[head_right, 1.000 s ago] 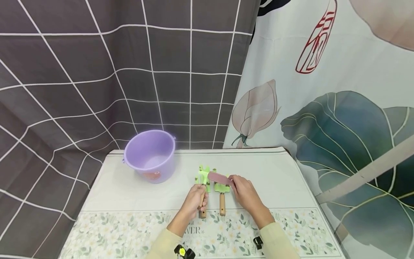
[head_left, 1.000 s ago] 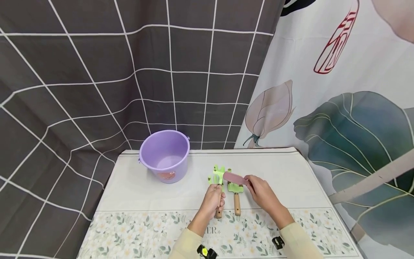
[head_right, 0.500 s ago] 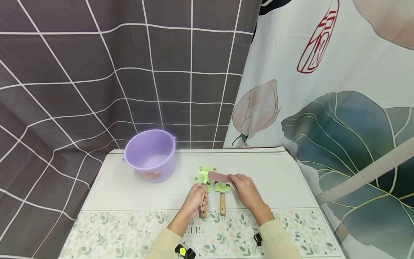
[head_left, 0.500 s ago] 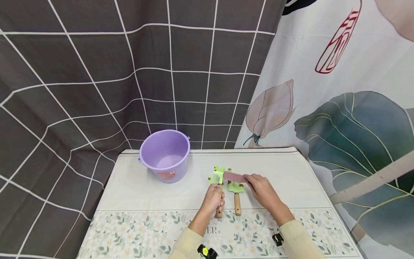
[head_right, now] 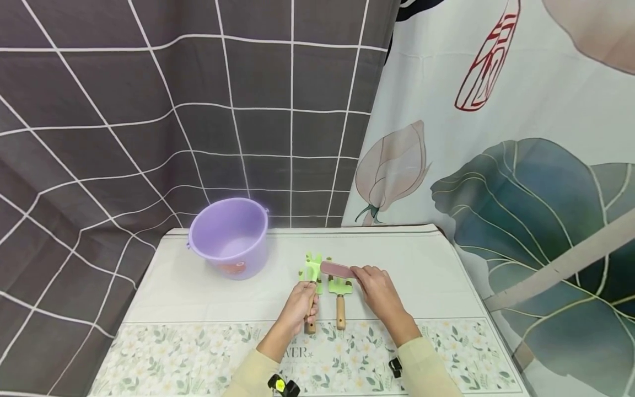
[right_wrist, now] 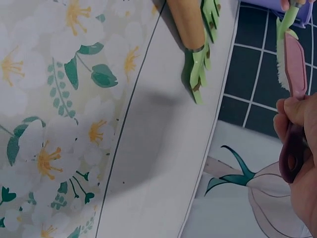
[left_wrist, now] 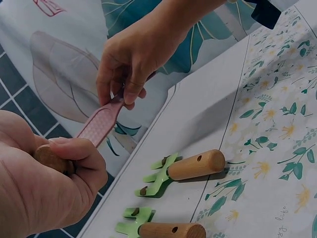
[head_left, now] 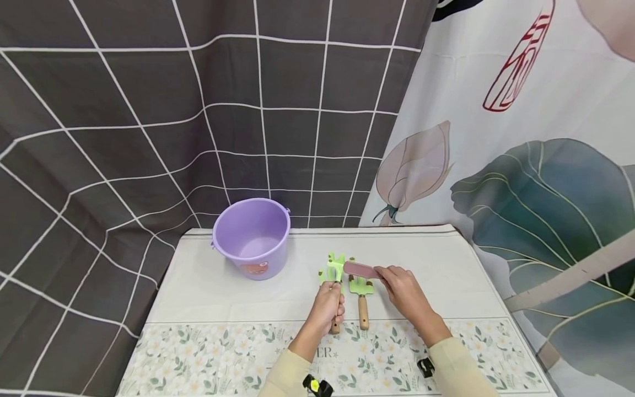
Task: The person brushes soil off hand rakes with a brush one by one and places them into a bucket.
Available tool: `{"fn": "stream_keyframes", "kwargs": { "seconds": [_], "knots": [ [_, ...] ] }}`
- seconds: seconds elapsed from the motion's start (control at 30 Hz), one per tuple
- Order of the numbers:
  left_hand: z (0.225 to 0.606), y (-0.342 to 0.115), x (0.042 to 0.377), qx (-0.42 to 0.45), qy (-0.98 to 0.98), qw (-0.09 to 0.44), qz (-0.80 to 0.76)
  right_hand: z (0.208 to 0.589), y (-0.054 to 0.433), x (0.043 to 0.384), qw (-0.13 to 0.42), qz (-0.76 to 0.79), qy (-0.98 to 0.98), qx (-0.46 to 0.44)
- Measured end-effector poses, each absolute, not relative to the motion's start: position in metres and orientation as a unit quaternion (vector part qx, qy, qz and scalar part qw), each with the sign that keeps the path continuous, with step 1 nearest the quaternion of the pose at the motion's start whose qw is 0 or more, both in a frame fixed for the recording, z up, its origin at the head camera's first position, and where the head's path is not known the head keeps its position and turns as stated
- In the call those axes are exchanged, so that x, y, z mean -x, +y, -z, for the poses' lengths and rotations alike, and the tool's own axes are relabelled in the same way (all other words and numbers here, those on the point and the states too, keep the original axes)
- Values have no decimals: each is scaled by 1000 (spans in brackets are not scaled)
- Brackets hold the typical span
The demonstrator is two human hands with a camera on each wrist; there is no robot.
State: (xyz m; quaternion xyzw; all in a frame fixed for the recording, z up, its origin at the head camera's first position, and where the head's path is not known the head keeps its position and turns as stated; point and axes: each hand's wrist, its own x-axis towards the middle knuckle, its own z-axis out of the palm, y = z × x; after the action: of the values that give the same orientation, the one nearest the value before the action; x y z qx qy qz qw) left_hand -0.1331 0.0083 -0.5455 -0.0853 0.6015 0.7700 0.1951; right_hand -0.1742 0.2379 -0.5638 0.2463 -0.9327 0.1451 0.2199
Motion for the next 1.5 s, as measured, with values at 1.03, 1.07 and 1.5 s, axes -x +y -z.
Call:
{"fn": "stream_keyframes", "kwargs": {
  "seconds": [1.03,1.07,1.5],
  "knots": [
    [544,13,129,89,608,191,-765,563,238,173,239,-125,-929,-252],
    [544,13,129,89,607,192,-766,563,238,173,240,-125,-929,-252],
    [548,14,130,88,597,201,-772,561,241,175,246,-122,-932,-236]
  ]
}}
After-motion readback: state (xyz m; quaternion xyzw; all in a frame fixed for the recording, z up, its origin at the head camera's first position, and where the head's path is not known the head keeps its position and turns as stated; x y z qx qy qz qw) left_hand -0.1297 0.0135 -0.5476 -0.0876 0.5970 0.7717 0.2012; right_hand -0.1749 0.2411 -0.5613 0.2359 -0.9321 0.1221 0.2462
